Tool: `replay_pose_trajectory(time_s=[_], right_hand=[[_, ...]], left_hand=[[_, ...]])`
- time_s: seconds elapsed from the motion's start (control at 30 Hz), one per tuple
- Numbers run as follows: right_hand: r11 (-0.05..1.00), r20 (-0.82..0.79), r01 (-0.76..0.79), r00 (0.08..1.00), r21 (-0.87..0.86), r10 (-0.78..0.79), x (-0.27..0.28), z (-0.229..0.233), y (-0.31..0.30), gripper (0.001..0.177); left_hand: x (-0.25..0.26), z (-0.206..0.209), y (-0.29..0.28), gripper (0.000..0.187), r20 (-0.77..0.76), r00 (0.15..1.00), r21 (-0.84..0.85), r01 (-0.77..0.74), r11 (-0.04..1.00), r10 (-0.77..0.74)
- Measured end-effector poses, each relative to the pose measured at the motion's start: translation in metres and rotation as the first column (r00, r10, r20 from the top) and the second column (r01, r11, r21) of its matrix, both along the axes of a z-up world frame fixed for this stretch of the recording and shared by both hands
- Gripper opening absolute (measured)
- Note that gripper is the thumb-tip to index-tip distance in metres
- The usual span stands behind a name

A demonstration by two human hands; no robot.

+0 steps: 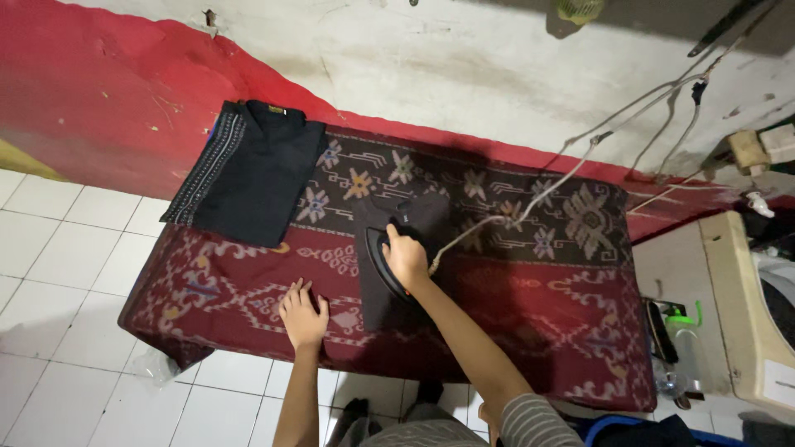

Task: The person irons a brown garment on a patterned surface, then picks up a black t-shirt from a basket and irons it by hand using an iron.

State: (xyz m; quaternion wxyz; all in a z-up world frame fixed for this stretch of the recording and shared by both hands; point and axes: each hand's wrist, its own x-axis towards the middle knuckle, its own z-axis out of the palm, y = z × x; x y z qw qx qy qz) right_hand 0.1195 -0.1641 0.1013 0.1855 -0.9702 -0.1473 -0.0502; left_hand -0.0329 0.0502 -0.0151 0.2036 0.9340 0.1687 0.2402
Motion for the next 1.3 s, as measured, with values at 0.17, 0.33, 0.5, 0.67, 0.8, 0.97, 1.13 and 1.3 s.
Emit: replay_pose_trajectory(time_s=[0.17, 0.33, 0.5, 0.67, 0.8, 0.97, 1.13, 1.3], right_hand=[[0.997, 0.025, -0.065, 0.998, -0.042, 0.066, 0.012, -0.009, 0.014, 0.048], [0.989, 0.029, -0.140, 0.989, -0.053, 0.142, 0.035, -0.025, 0.045, 0.051], [0.982, -0.003, -0.140, 0.990, -0.125, 0.140, 0.047, -0.038, 0.089, 0.047], [0.984, -0.121, -0.168, 0.980, -0.053, 0.161, 0.067, -0.034, 0.083, 0.042], [0.977, -0.150, -0.202, 0.966, 0.063, 0.209, 0.063, -0.013, 0.036, 0.039], [0.983, -0.121, -0.182, 0.976, -0.005, 0.180, -0.063, -0.016, 0.002, 0.035], [0.964, -0.116, -0.264, 0.959, -0.015, 0.261, -0.096, -0.015, 0.025, 0.029], [0.937, -0.092, -0.350, 0.933, 0.000, 0.348, -0.103, -0.011, 0.018, 0.035]], left_hand=[[-0.001, 0.002, -0.001, 0.045, -0.011, 1.000, -0.019, 0.005, 1.000, -0.005], [-0.001, 0.005, -0.001, 0.044, 0.013, 1.000, -0.031, 0.011, 0.999, -0.011], [0.000, 0.006, -0.001, 0.041, 0.043, 0.999, -0.060, 0.005, 0.998, -0.003], [-0.005, 0.003, -0.001, 0.038, 0.056, 0.998, -0.073, 0.005, 0.997, -0.001], [-0.001, 0.004, 0.000, 0.037, 0.071, 0.997, -0.052, -0.002, 0.999, 0.006], [0.001, 0.004, 0.002, 0.039, 0.053, 0.999, -0.049, 0.004, 0.999, -0.001], [-0.004, 0.001, 0.002, 0.039, 0.047, 0.999, -0.044, 0.010, 0.999, -0.008], [-0.006, -0.003, 0.002, 0.036, 0.078, 0.997, -0.060, 0.019, 0.998, -0.014]])
